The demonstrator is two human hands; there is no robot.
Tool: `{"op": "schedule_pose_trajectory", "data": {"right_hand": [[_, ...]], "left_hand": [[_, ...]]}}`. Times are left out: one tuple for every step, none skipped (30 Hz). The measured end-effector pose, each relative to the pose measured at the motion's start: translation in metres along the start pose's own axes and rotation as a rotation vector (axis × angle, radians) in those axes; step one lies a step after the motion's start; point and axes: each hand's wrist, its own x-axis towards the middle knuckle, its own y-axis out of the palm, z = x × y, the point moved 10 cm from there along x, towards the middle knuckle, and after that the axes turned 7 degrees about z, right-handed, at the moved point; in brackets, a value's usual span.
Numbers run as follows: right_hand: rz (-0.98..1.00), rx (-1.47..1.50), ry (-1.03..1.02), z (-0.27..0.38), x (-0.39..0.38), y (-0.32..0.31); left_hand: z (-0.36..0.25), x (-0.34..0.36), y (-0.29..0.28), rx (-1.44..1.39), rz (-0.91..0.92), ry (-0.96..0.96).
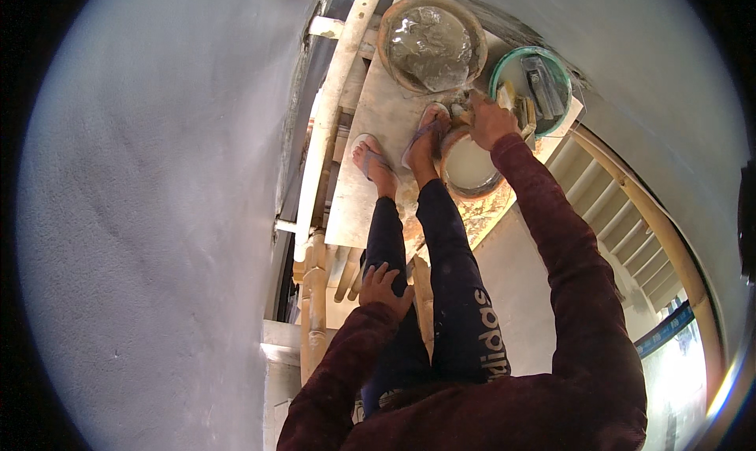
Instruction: The person applies cement to a lattice wall using a trowel. They repeatedly scoop cement from a bowl and spread it over the wall's grid pattern, smoothing the surface.
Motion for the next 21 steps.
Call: {"op": "schedule_pose_trajectory", "data": {"right_hand": [[-0.023,0.032,-0.006,0.004,0.005,-0.005],[-0.045,0.064,-0.012,0.007,0.011,-0.008],[-0.038,0.076,-0.011,0.008,0.020,-0.004],[-0.031,0.087,-0.011,0.011,0.031,0.001],[-0.024,0.098,-0.011,0.012,0.041,0.005],[0.016,0.061,-0.006,0.016,0.046,0.011],[0.056,0.024,0.001,0.019,0.050,0.016],[0.095,-0.013,0.008,0.020,0.052,0.022],[0.088,-0.018,-0.005,0.020,0.050,0.024],[0.080,-0.023,-0.017,0.017,0.046,0.027],[0.073,-0.027,-0.029,0.014,0.042,0.029],[0.047,-0.021,-0.020,0.010,0.042,0.024],[0.021,-0.015,-0.011,0.006,0.041,0.019],[-0.003,-0.009,-0.002,0.003,0.041,0.014],[-0.028,0.000,0.013,0.000,0.040,0.012],[-0.029,-0.011,0.004,0.003,0.046,0.011],[-0.030,-0.022,-0.004,0.006,0.057,0.010],[-0.032,-0.032,-0.014,0.012,0.063,0.008],[0.015,-0.049,-0.021,0.014,0.063,0.012],[0.062,-0.066,-0.026,0.014,0.063,0.016],[0.111,-0.085,-0.038,0.018,0.062,0.020]], "left_hand": [[0.001,0.000,0.001,0.008,-0.003,0.002],[0.002,0.001,0.002,0.015,-0.006,0.004],[0.001,0.002,0.002,0.024,-0.006,0.011],[0.000,0.003,0.003,0.018,-0.005,0.010],[0.000,0.003,0.002,0.012,-0.004,0.008],[0.001,0.003,0.002,0.006,-0.003,0.004],[0.002,0.003,0.001,-0.002,-0.002,0.004],[0.002,0.004,0.000,-0.011,-0.001,0.005],[0.001,0.004,0.001,-0.024,-0.001,0.004],[0.001,0.003,0.001,-0.024,0.004,-0.001],[0.002,0.002,0.001,-0.023,0.010,-0.006],[0.002,0.003,0.001,-0.022,0.013,-0.009],[0.001,0.003,0.000,-0.024,0.009,-0.005],[0.001,0.004,-0.001,-0.026,0.005,-0.002],[0.000,0.003,-0.001,-0.023,0.005,0.004],[0.000,0.003,-0.003,-0.025,0.000,0.008],[-0.001,0.003,-0.004,-0.026,-0.004,0.013],[0.000,0.003,-0.006,-0.027,-0.010,0.016],[0.000,0.004,-0.007,-0.031,-0.009,0.019],[0.001,0.005,-0.007,-0.035,-0.007,0.023],[0.001,0.004,-0.007,-0.044,-0.007,0.022]]}}
